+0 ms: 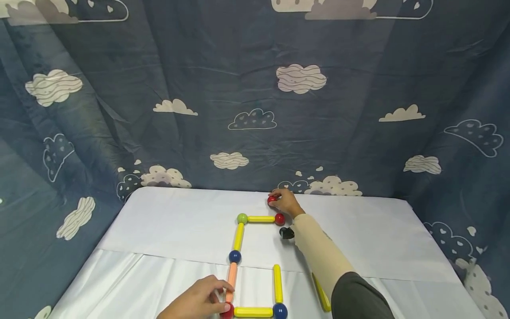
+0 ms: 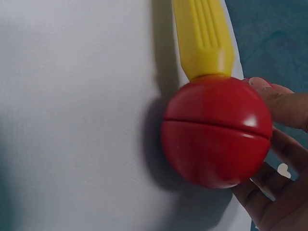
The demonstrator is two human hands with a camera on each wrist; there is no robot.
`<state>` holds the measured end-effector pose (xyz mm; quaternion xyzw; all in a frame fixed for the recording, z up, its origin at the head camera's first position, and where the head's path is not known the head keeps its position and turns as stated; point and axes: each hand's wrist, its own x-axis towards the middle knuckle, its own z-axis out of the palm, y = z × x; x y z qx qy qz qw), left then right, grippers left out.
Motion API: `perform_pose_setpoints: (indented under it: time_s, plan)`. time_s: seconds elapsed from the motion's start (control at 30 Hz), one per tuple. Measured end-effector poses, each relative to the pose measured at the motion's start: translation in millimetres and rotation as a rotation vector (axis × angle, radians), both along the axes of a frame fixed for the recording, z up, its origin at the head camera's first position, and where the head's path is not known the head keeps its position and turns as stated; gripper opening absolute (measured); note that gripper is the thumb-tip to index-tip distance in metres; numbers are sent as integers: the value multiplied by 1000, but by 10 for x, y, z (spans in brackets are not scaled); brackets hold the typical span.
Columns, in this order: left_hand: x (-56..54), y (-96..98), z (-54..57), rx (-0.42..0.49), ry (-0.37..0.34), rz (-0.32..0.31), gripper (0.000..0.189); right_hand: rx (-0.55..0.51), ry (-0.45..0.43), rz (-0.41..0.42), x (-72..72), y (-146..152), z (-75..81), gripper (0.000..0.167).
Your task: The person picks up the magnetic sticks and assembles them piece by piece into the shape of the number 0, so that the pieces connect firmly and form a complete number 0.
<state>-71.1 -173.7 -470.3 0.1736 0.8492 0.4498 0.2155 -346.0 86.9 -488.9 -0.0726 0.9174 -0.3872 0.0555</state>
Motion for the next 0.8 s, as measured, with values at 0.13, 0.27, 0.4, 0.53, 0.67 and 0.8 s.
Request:
perform_pose_setpoints:
  time_s: [0.13, 0.27, 0.4, 0.53, 0.67, 0.8]
  plan:
    - [-4, 140, 225, -142, 129, -34, 37, -3, -23, -4, 9, 0, -10, 30]
    - [-86, 423, 328, -134, 125, -146, 33, -15, -36, -33, 28, 3, -21, 31]
    - [-203, 716, 285, -152, 200, -282, 30, -43, -40, -51, 39, 12, -7, 32]
    - [-289, 935, 210, -181, 208, -378, 26, -48, -39, -51, 53, 9, -2, 32]
    - [-334, 1059, 140, -170, 155, -426, 25, -50, -48, -64, 61, 7, -15, 33]
    - [-348, 1120, 73, -158, 100, -432, 24, -48, -43, -67, 58, 9, -21, 32]
